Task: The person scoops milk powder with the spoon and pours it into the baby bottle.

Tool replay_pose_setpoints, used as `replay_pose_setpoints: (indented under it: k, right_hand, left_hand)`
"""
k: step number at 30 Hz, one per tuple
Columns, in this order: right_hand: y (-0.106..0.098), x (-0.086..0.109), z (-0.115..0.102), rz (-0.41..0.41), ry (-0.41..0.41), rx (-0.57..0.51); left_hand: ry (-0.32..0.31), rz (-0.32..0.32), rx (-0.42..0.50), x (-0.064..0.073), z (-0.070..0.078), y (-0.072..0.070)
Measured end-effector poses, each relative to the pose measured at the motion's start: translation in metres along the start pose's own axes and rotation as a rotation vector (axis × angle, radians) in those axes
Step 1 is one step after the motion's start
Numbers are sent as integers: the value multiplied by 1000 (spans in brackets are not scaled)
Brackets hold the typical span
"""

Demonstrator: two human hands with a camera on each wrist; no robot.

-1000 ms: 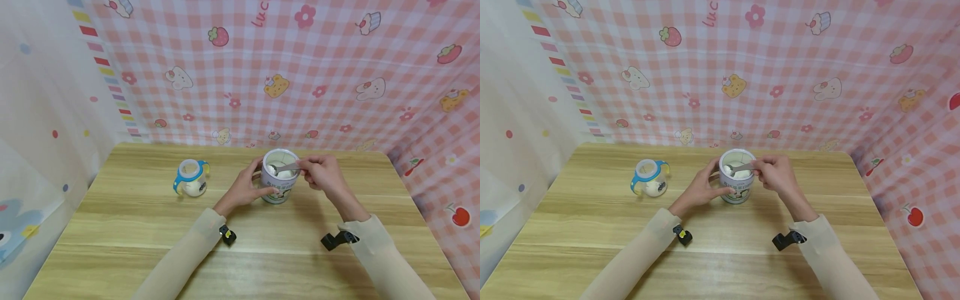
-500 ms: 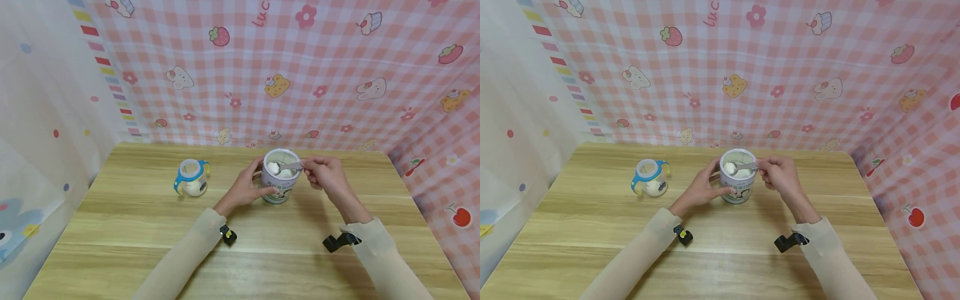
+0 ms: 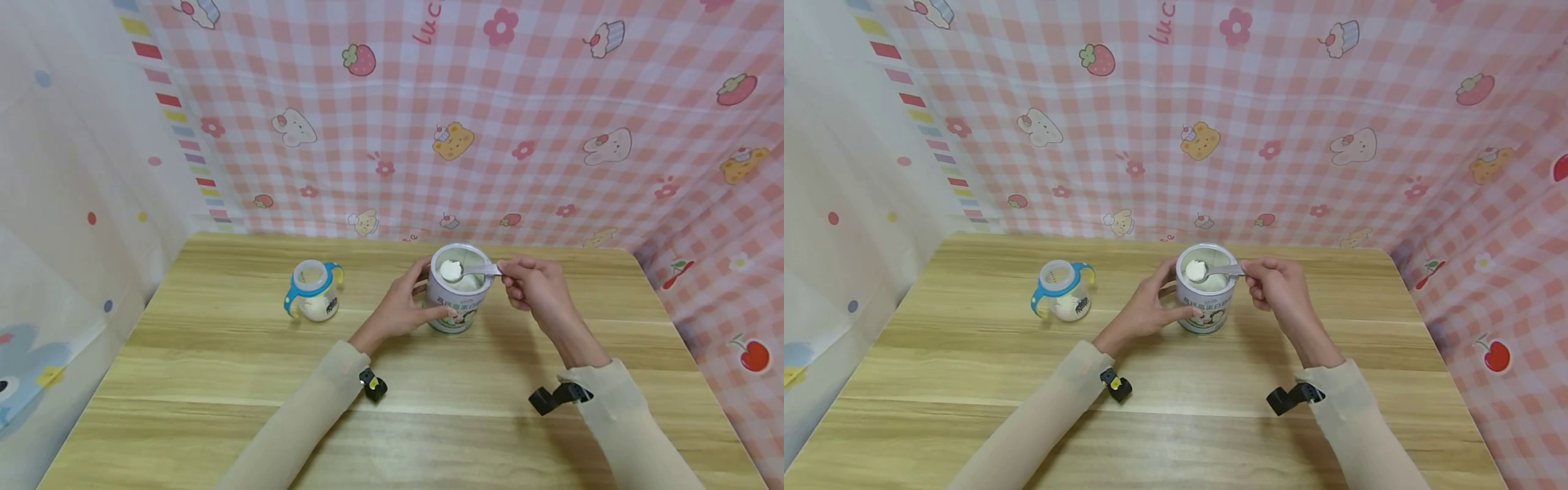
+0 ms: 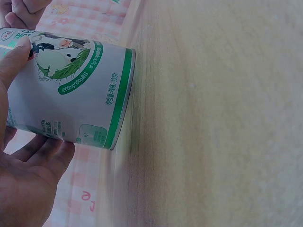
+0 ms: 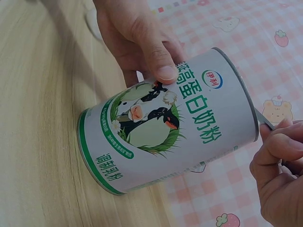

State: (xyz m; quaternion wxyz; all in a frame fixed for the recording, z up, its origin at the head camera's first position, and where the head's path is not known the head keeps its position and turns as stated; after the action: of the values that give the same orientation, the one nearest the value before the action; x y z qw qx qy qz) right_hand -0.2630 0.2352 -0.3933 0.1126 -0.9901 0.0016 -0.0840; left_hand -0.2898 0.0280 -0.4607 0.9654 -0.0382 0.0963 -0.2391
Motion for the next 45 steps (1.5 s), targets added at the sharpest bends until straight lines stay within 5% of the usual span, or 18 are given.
replay_pose_setpoints:
  k: [13,24,45]
  right_hand:
    - [-2,3,-5,-19,2,-91]
    - [6,5,-21,-27,-34,-148]
    - [31,5,-47,-66,-78,-163]
  left_hand:
    - [-16,-7,6,1,2,0]
    - [34,16,-49,2,15,-10]
    - [116,123,-96,26,73,-64]
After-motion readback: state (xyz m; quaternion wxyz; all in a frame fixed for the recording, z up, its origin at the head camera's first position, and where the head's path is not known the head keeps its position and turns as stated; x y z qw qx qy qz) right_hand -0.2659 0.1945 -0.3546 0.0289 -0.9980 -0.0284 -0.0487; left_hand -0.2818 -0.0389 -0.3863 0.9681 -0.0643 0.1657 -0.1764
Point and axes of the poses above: each hand's wrist, its own x-axis away from the middle knuckle, its own y-axis out of the palm, z = x × y, the point moved 8 cm from there along -x, towards the middle knuckle, and after that the axes turned 11 degrees about x, right-handed, at the moved point
